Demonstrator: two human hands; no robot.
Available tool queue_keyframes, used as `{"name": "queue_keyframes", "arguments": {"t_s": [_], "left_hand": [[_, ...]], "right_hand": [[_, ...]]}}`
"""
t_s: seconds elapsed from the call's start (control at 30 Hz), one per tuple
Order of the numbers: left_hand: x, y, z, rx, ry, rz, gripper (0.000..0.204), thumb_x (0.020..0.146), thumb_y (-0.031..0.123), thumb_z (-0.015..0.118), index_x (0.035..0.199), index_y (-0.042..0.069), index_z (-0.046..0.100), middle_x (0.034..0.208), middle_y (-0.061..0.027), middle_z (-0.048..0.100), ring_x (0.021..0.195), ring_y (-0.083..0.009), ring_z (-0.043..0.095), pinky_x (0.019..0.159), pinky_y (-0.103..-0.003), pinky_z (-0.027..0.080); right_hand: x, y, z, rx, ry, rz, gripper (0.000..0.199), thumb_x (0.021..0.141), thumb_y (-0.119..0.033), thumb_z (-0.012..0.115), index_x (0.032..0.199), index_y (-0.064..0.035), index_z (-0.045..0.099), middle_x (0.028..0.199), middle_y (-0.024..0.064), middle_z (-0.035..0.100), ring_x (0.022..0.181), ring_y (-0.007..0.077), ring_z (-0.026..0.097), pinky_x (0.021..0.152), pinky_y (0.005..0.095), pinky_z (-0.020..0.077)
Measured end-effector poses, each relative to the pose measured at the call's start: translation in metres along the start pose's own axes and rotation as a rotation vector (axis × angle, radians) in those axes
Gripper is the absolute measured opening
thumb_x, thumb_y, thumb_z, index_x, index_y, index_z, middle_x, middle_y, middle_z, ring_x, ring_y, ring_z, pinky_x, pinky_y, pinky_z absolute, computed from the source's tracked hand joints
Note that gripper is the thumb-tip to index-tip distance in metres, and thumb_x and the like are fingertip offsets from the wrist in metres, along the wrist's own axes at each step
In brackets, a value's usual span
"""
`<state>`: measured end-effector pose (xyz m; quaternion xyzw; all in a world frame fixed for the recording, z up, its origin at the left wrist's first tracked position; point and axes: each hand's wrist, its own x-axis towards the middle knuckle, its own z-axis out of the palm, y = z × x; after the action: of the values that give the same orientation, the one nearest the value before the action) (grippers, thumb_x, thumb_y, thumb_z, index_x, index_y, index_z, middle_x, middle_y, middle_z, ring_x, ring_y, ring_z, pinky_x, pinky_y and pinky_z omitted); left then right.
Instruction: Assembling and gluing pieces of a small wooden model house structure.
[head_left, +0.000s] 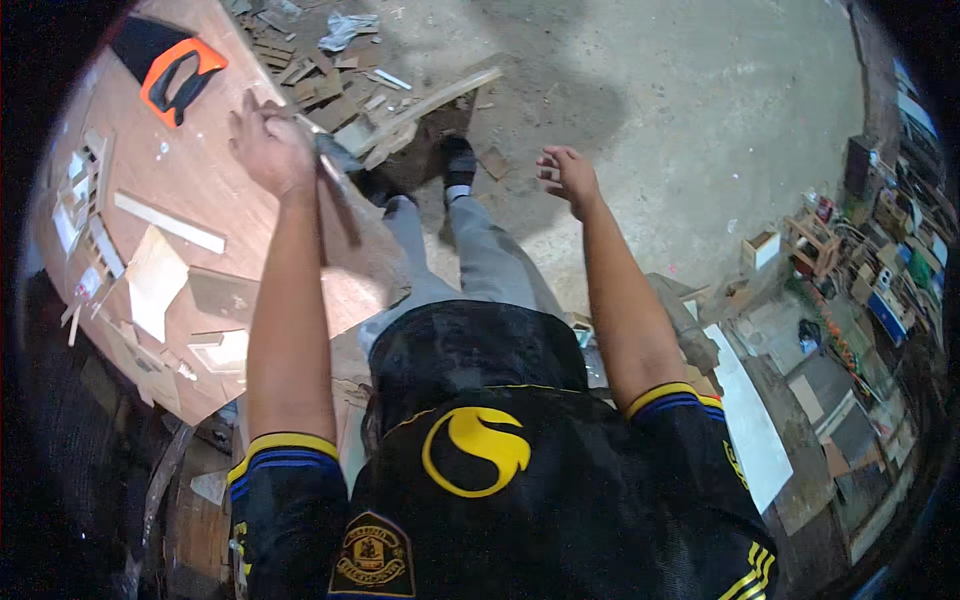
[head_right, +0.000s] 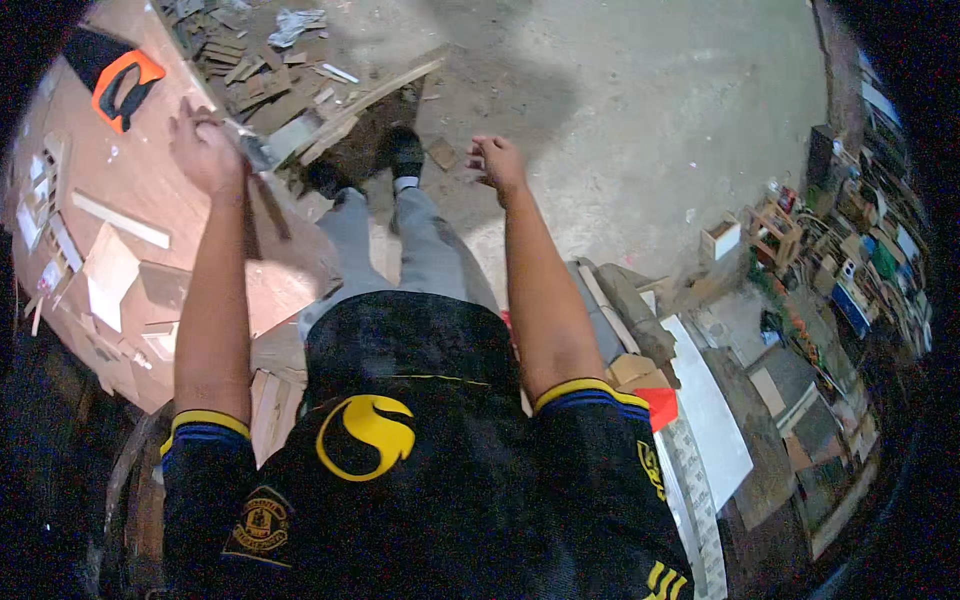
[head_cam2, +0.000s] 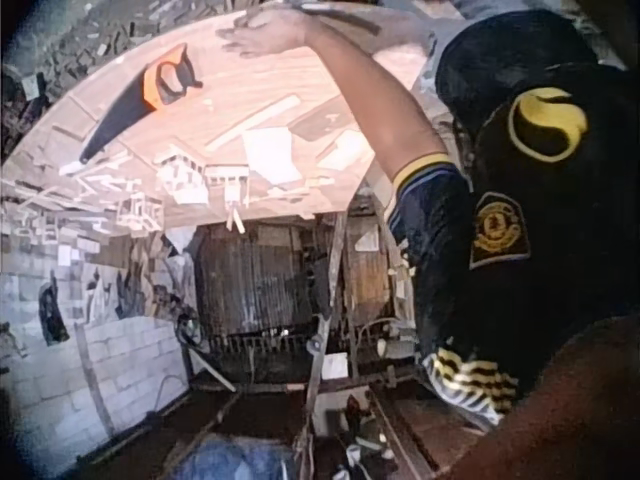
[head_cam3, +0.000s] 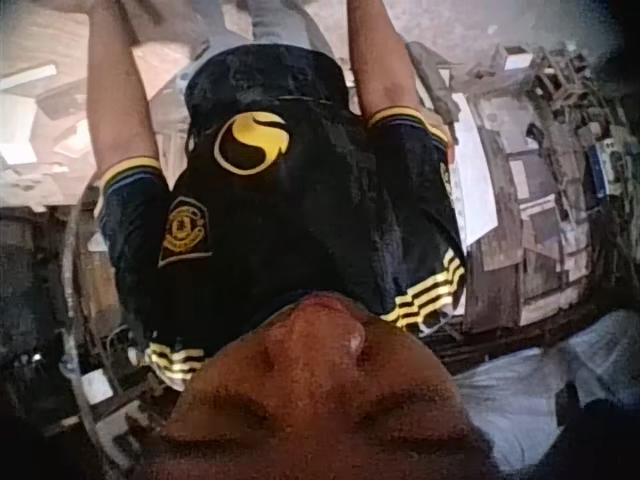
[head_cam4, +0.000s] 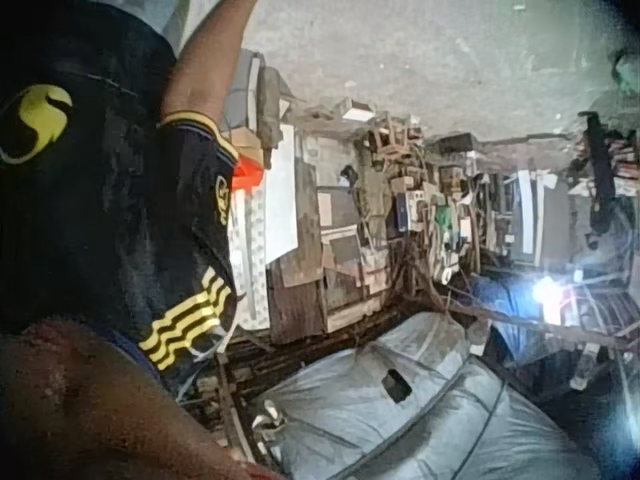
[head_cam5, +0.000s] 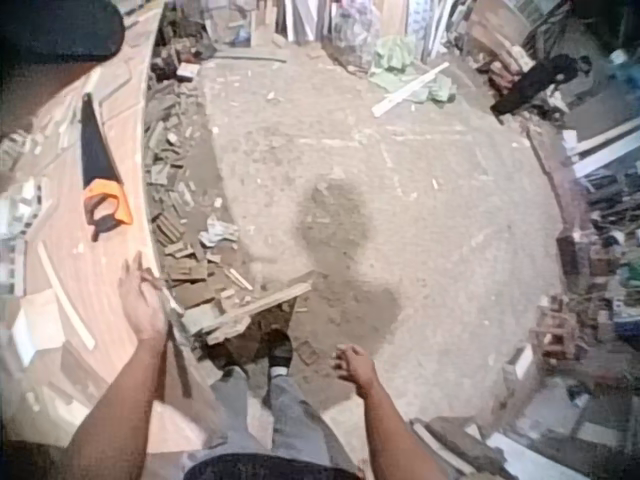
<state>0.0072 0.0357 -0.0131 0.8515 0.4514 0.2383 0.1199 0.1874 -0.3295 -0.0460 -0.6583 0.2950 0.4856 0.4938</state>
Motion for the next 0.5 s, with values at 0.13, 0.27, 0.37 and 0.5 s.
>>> {"name": "queue_keyframes", "arguments": {"t_s": [0.13, 0.27, 0.37, 0.5], "left_hand": [[0.000, 0.005, -0.005, -0.108, 0.064, -0.043, 0.035, 0.084, 0.018, 0.045, 0.112, 0.004, 0.060, 0.115, -0.0092, 0.064, 0.128, -0.0392, 0.045, 0.112, -0.052, 0.023], [0.000, 0.011, -0.008, -0.320, 0.085, -0.215, 0.022, 0.087, 0.017, 0.044, 0.100, 0.003, 0.056, 0.117, -0.0156, 0.063, 0.129, -0.0415, 0.043, 0.113, -0.052, 0.022], [0.002, 0.013, -0.009, -0.289, 0.114, -0.185, 0.017, 0.089, 0.017, 0.042, 0.094, 0.004, 0.052, 0.128, -0.0225, 0.057, 0.132, -0.0435, 0.039, 0.114, -0.052, 0.020], [0.002, 0.014, -0.010, -0.267, 0.100, -0.209, 0.014, 0.087, 0.013, 0.041, 0.091, 0.004, 0.051, 0.129, -0.0226, 0.057, 0.132, -0.0432, 0.038, 0.114, -0.052, 0.019]], "right_hand": [[-0.008, 0.001, 0.034, -0.540, -0.069, -0.082, 0.029, 0.092, -0.033, 0.058, 0.111, -0.0121, 0.062, 0.102, 0.0031, 0.068, 0.080, 0.0110, 0.063, 0.068, 0.0294, 0.0448], [-0.031, -0.008, 0.086, -0.626, -0.252, -0.458, 0.043, 0.092, -0.033, 0.059, 0.121, -0.0027, 0.062, 0.107, 0.0141, 0.069, 0.096, 0.0238, 0.066, 0.086, 0.0334, 0.0501], [-0.064, -0.028, 0.131, -0.652, -0.290, -0.663, 0.049, 0.091, -0.039, 0.059, 0.127, -0.0047, 0.058, 0.117, 0.0183, 0.065, 0.110, 0.0280, 0.062, 0.097, 0.0365, 0.0446], [-0.113, -0.067, 0.176, -0.801, -0.361, -0.863, 0.052, 0.091, -0.040, 0.059, 0.134, -0.0118, 0.053, 0.123, 0.0194, 0.062, 0.115, 0.0291, 0.059, 0.099, 0.0365, 0.0433]]}}
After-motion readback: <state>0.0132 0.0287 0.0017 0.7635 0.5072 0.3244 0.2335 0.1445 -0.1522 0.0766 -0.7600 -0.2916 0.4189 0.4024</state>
